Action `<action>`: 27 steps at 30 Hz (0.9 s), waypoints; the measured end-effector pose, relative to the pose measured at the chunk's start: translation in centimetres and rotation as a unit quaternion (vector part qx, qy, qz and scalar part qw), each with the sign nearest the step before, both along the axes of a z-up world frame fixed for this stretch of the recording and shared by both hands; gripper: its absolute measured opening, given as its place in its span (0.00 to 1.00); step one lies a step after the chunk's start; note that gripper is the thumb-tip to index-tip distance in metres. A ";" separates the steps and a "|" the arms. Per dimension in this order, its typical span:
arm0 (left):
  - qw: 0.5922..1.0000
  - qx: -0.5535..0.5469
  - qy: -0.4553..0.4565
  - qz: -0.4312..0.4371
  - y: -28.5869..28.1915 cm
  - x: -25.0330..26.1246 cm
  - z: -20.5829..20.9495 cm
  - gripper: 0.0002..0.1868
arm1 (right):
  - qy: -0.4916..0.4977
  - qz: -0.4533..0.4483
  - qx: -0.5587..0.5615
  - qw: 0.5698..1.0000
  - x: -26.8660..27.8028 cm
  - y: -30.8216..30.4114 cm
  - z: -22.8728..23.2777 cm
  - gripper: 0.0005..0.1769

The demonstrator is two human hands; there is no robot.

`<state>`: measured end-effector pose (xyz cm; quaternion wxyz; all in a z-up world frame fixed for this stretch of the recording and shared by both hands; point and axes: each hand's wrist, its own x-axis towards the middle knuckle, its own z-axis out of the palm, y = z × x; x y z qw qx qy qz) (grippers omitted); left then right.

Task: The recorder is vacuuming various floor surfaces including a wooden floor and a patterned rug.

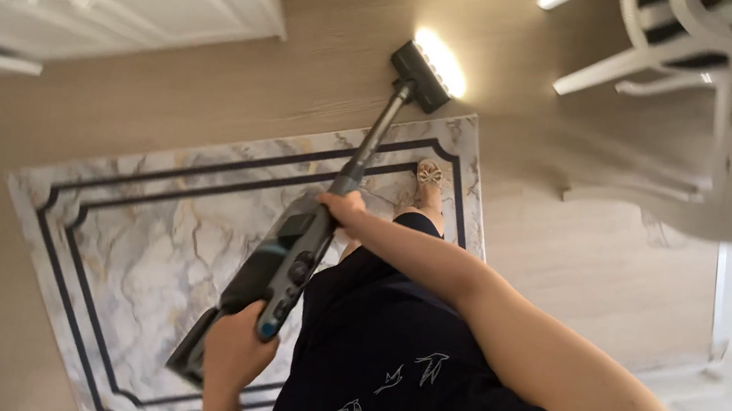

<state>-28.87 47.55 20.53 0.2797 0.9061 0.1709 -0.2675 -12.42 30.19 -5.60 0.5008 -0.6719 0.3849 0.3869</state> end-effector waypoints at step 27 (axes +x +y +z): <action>0.895 -0.071 0.053 0.438 -27.0 -8.3 -0.9 0.18 | -0.093 0.496 -0.098 0.858 -4.7 -9.3 -6.3 0.58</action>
